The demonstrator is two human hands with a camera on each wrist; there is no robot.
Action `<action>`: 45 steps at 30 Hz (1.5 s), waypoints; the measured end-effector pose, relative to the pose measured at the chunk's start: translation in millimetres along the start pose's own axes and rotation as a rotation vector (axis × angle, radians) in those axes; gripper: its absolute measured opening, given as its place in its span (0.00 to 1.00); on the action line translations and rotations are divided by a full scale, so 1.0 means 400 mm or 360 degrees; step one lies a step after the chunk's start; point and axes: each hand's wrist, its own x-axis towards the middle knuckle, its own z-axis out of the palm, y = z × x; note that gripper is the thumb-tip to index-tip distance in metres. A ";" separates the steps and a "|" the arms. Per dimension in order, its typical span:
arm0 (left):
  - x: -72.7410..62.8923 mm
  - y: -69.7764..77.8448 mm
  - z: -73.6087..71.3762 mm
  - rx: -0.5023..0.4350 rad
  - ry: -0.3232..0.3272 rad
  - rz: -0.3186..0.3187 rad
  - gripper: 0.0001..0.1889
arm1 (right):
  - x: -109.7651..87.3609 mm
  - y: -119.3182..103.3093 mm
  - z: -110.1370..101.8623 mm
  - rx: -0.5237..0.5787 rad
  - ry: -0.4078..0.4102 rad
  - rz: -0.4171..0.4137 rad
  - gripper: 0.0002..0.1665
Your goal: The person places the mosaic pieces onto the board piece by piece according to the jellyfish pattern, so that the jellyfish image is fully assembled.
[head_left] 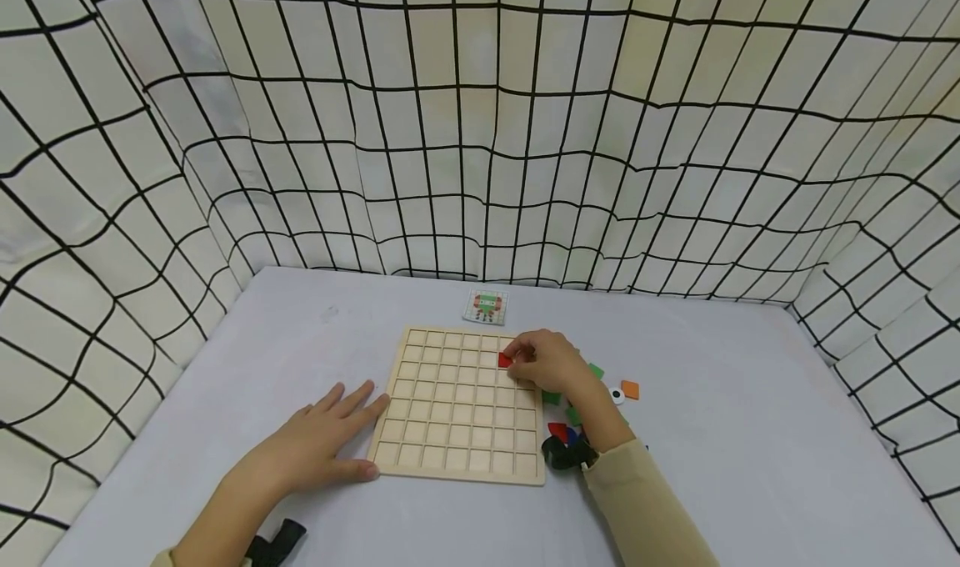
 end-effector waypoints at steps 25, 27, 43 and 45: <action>-0.002 0.002 0.001 -0.0012 -0.0004 0.0016 0.48 | -0.015 0.055 -0.074 0.0141 0.0200 -0.0002 0.13; -0.002 0.002 0.000 -0.0009 -0.0003 0.0018 0.48 | -0.015 0.066 -0.081 0.0147 0.0254 -0.0021 0.14; -0.004 0.003 -0.001 -0.0009 -0.0014 -0.0001 0.48 | -0.044 0.130 -0.148 0.0241 0.0372 0.0040 0.17; -0.003 0.003 0.000 -0.0012 -0.0020 -0.0005 0.48 | -0.048 0.135 -0.154 0.0215 0.0340 0.0058 0.18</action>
